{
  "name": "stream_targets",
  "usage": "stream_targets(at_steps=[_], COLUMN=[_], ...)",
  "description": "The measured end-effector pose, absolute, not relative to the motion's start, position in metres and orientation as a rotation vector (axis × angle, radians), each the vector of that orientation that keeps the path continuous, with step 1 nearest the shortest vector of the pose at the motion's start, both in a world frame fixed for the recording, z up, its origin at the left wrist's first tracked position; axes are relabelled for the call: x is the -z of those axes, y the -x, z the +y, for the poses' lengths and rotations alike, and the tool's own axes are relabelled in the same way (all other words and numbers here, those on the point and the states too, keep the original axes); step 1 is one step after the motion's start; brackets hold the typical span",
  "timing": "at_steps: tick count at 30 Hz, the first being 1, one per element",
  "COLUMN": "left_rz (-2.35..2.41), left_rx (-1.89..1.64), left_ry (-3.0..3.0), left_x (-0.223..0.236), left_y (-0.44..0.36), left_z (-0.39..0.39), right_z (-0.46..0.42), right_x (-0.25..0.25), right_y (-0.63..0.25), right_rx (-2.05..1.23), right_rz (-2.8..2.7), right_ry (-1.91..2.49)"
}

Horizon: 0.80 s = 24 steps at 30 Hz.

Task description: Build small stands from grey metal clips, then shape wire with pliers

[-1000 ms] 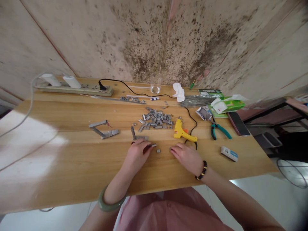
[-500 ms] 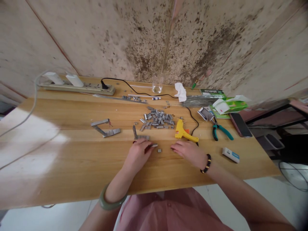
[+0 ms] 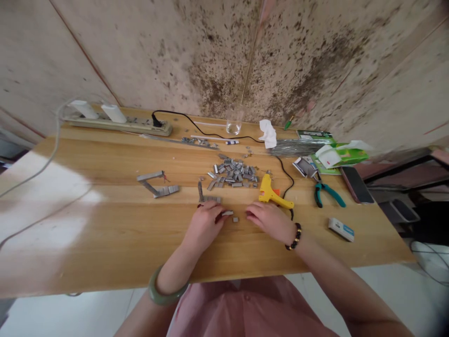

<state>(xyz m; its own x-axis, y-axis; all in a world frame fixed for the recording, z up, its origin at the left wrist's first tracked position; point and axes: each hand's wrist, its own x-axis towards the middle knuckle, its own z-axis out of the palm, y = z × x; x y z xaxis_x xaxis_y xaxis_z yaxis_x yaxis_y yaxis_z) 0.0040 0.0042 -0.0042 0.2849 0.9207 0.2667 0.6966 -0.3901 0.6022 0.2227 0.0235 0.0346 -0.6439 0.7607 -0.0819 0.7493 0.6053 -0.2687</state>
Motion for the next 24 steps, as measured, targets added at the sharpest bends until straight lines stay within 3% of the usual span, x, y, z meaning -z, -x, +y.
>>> stream_targets(at_steps=[6,16,24], left_rz=[1.432,1.457,1.455], left_rx=[-0.841,-0.83,-0.842], left_ry=[-2.206,-2.203,-2.196], left_x=[0.006,0.004,0.003], left_y=[-0.004,-0.005,-0.005], left_z=[0.006,0.005,0.006], right_z=[0.021,0.02,0.031], right_x=[-0.034,-0.034,-0.036], right_y=[-0.237,-0.222,-0.222], right_rx=[-0.57,-0.456,-0.687], right_rz=[-2.644,-2.736,-2.664], right_ry=[1.304,1.378,1.43])
